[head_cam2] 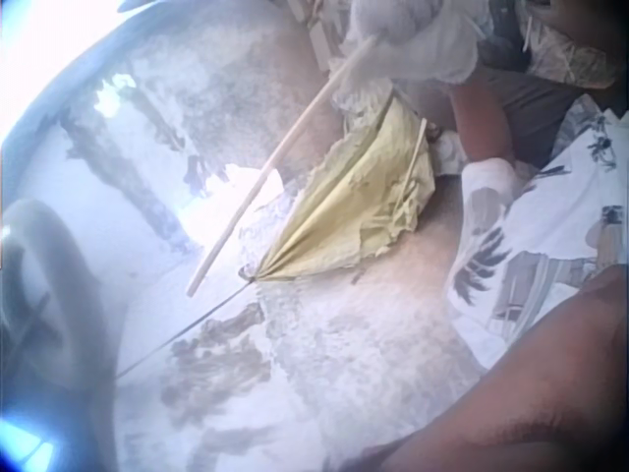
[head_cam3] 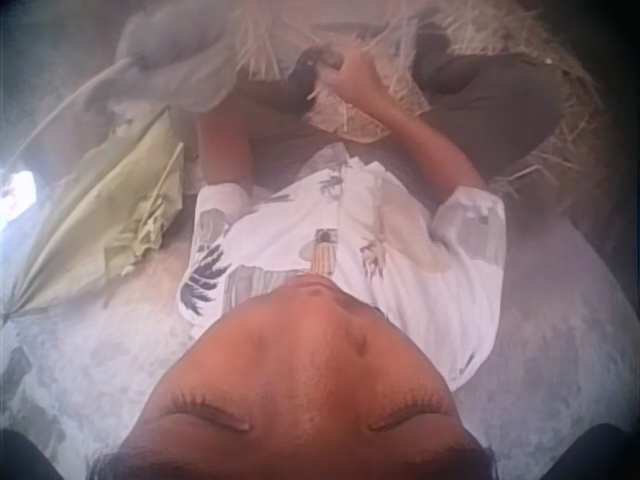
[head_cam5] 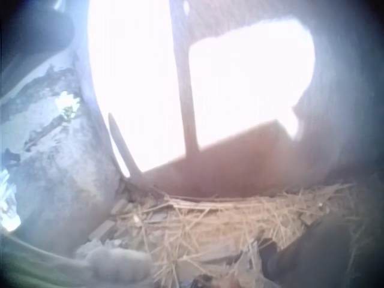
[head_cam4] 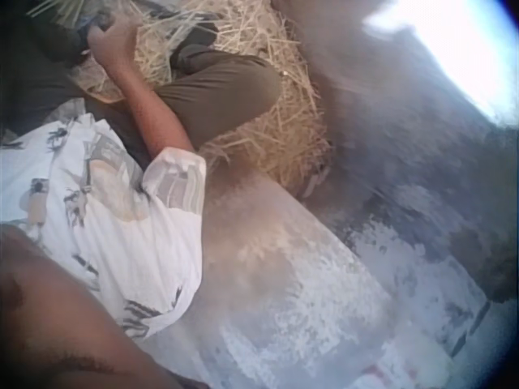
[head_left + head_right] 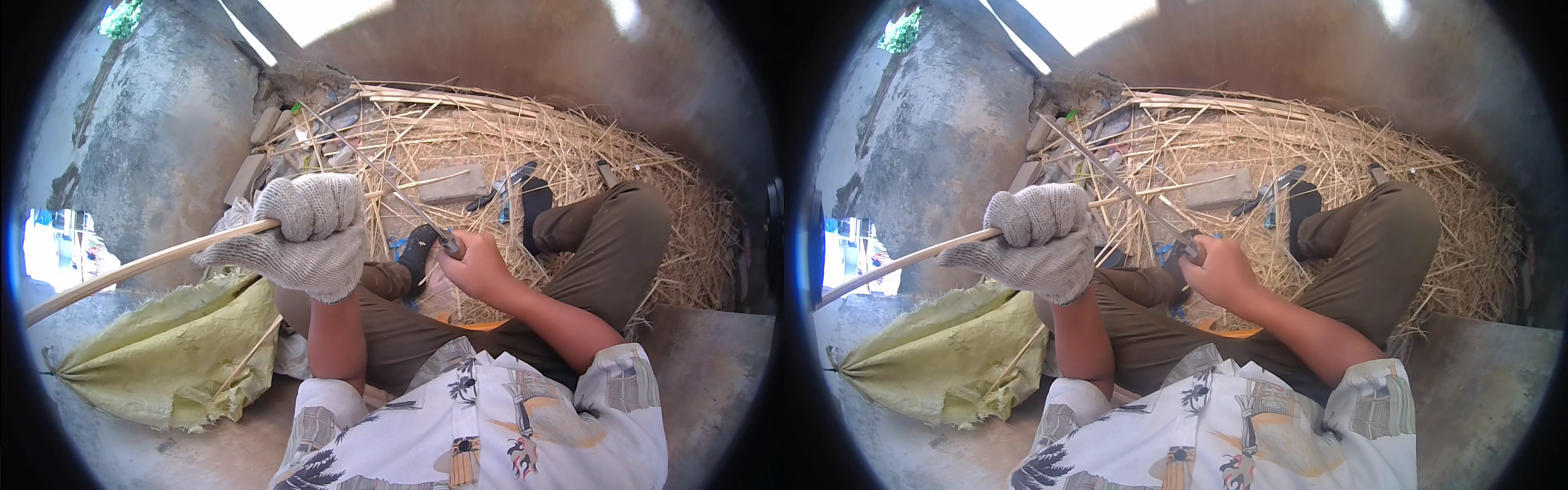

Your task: The person sits on the ground and uses a machete to split long bamboo sticks into thin strips. They hold the bamboo with a gloved left hand and repeatedly strike it with the machete in the right hand, separating the material into smaller pieces.

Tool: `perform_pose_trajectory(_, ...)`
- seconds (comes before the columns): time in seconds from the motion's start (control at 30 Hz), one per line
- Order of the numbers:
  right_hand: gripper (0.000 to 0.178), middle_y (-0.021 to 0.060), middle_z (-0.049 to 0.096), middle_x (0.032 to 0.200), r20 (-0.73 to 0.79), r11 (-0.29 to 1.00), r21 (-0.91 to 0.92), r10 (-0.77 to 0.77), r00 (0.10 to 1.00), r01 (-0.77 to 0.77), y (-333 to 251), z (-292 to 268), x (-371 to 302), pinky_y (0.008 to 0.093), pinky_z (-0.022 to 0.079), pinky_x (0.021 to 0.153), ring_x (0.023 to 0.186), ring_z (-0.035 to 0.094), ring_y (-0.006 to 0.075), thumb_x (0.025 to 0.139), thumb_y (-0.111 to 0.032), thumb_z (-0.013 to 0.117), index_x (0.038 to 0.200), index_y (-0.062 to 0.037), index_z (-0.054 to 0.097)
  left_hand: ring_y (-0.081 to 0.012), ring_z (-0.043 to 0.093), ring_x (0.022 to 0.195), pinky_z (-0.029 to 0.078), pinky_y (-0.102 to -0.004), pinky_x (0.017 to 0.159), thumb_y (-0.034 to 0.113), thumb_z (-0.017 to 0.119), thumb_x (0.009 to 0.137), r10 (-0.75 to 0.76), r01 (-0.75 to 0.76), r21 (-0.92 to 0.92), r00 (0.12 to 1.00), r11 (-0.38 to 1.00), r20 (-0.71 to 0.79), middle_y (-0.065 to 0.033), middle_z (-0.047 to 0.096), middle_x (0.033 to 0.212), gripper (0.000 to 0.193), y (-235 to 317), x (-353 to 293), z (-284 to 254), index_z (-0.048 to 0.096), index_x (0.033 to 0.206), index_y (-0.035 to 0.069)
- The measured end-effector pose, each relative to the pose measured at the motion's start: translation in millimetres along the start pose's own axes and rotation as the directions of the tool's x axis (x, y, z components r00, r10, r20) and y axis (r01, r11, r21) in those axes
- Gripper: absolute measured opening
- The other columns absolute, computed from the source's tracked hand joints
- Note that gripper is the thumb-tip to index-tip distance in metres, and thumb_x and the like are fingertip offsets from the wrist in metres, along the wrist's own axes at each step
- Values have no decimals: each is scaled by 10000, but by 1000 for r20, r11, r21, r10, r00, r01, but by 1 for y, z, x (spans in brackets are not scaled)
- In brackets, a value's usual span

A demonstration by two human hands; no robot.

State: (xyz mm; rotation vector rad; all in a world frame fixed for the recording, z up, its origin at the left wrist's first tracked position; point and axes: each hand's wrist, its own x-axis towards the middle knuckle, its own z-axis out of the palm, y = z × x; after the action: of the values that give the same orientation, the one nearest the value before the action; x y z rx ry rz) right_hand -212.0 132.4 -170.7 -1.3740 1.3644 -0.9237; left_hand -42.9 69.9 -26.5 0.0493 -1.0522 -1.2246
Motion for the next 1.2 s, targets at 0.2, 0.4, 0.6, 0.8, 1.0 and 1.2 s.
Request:
perform_pose_trajectory(0.2,226,196,613,618,-51,992,-114,-60,997,54,8,6,12,437,483,591,578,611,367,820,-194,691,774,19,631,-112,187,409,165,-309,407,883,379,852,-17,19,-39,998,999,57,40,262,475,752,10,11,-16,327,570,188)
perform_pose_trajectory(0.4,235,197,630,642,-66,987,-123,-110,992,101,16,9,15,422,499,613,591,626,346,816,-201,688,789,28,643,-113,161,422,135,-323,420,893,392,837,-43,44,-9,996,999,74,41,234,481,762,11,12,-12,308,569,185)
perform_pose_trajectory(0.6,248,210,666,667,-85,983,41,180,980,-177,34,7,19,424,537,648,660,686,369,804,-204,668,815,43,684,-112,159,422,123,-319,426,900,379,835,-47,47,1,995,999,87,40,231,483,767,9,13,-6,309,572,183)
perform_pose_trajectory(0.8,224,147,614,622,8,998,65,1,1000,-1,18,16,1,382,455,576,548,533,180,869,-179,681,800,30,644,-113,159,414,134,-316,417,905,373,831,-55,54,13,992,998,110,41,238,478,770,9,13,-6,320,569,182)
perform_pose_trajectory(1.0,235,140,593,594,-67,998,29,50,997,-48,30,19,7,389,448,566,529,550,197,862,-180,689,776,27,620,-111,156,416,129,-313,419,912,390,815,-65,64,7,993,998,101,46,240,476,771,15,15,-17,325,569,184)
perform_pose_trajectory(1.2,284,166,609,616,-11,996,-73,-55,998,54,19,11,5,397,453,575,539,562,214,867,-219,694,777,39,614,-113,156,421,130,-314,426,905,403,818,-77,78,-6,991,997,109,45,248,479,766,12,15,-12,326,571,184)
